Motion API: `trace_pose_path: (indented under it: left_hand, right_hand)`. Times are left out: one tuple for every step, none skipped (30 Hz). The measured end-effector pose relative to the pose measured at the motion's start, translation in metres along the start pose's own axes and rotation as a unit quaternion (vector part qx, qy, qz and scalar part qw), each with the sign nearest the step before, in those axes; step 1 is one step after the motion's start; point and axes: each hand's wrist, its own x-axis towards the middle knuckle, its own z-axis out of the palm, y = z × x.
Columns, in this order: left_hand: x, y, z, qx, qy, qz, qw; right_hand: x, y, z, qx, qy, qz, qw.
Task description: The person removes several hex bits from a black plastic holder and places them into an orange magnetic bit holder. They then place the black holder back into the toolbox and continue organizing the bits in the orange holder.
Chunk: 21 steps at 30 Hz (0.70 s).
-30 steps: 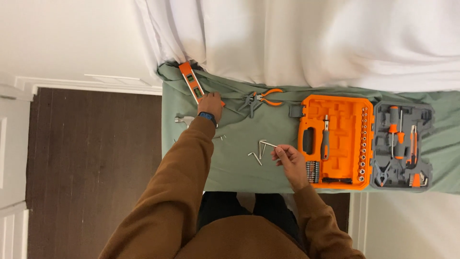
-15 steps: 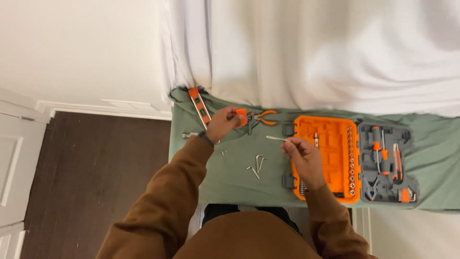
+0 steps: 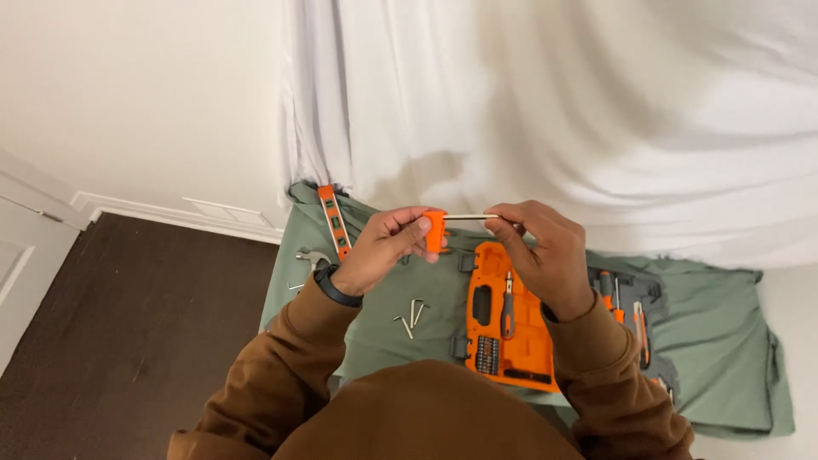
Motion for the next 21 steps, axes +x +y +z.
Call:
trace_pose_path:
  left_hand:
    - [0.003, 0.002, 0.006, 0.002, 0.003, 0.003, 1.000]
    - [0.005, 0.004, 0.010, 0.005, 0.001, 0.008, 1.000]
    - [0.007, 0.006, 0.014, 0.008, -0.001, 0.012, 1.000]
    - [0.008, 0.007, 0.017, 0.011, 0.001, 0.013, 1.000]
    - [0.008, 0.008, 0.020, 0.018, 0.000, 0.017, 1.000]
    - [0.009, 0.010, 0.024, 0.025, -0.001, 0.019, 1.000]
    - [0.007, 0.013, 0.027, 0.028, 0.000, 0.019, 0.999]
    - [0.005, 0.014, 0.031, 0.035, 0.000, 0.031, 0.999]
    - [0.003, 0.015, 0.034, 0.042, -0.001, 0.044, 0.998]
    - [0.003, 0.016, 0.037, 0.044, -0.002, 0.041, 0.998]
    - [0.003, 0.017, 0.039, 0.053, -0.004, 0.049, 0.997]
    - [0.002, 0.019, 0.042, 0.060, -0.008, 0.056, 0.997]
    - [0.002, 0.019, 0.041, 0.061, -0.010, 0.055, 0.997]
    - [0.002, 0.018, 0.041, 0.080, -0.006, 0.066, 0.995]
    - [0.002, 0.017, 0.040, 0.099, -0.003, 0.077, 0.992]
    - [0.002, 0.018, 0.042, 0.099, -0.005, 0.074, 0.992]
    - [0.001, 0.018, 0.044, 0.112, -0.001, 0.077, 0.991]
    - [-0.001, 0.018, 0.047, 0.124, 0.003, 0.081, 0.989]
    - [-0.001, 0.018, 0.048, 0.123, 0.000, 0.079, 0.989]
    - [-0.001, 0.018, 0.049, 0.133, 0.003, 0.080, 0.988]
    - [-0.001, 0.018, 0.050, 0.142, 0.005, 0.081, 0.987]
  right_hand:
    - [0.004, 0.002, -0.006, 0.003, -0.001, -0.004, 1.000]
    - [0.007, 0.004, -0.011, 0.008, -0.001, -0.011, 1.000]
    - [0.010, 0.007, -0.014, 0.012, -0.001, -0.018, 1.000]
    - [0.011, 0.007, -0.016, 0.015, 0.000, -0.020, 1.000]
    - [0.011, 0.006, -0.017, 0.012, -0.003, -0.019, 1.000]
    - [0.011, 0.005, -0.019, 0.008, -0.005, -0.017, 1.000]
    - [0.013, 0.002, -0.020, 0.010, -0.004, -0.017, 1.000]
    - [0.013, -0.001, -0.021, 0.031, -0.013, -0.013, 0.999]
    - [0.013, -0.003, -0.021, 0.052, -0.022, -0.009, 0.998]
    - [0.014, -0.005, -0.021, 0.053, -0.019, -0.007, 0.998]
    - [0.014, -0.006, -0.021, 0.078, -0.026, 0.008, 0.997]
    - [0.014, -0.009, -0.020, 0.102, -0.031, 0.024, 0.994]
    - [0.014, -0.012, -0.021, 0.102, -0.029, 0.025, 0.994]
    - [0.014, -0.015, -0.021, 0.126, -0.035, 0.055, 0.990]
    - [0.014, -0.017, -0.022, 0.149, -0.040, 0.085, 0.984]
    - [0.011, -0.017, -0.022, 0.148, -0.038, 0.088, 0.984]
    - [0.009, -0.018, -0.022, 0.179, -0.052, 0.132, 0.974]
    - [0.005, -0.018, -0.023, 0.208, -0.066, 0.176, 0.960]
    - [0.003, -0.017, -0.020, 0.207, -0.064, 0.178, 0.960]
    - [0.001, -0.015, -0.018, 0.226, -0.058, 0.183, 0.955]
    - [0.000, -0.013, -0.015, 0.244, -0.051, 0.187, 0.950]
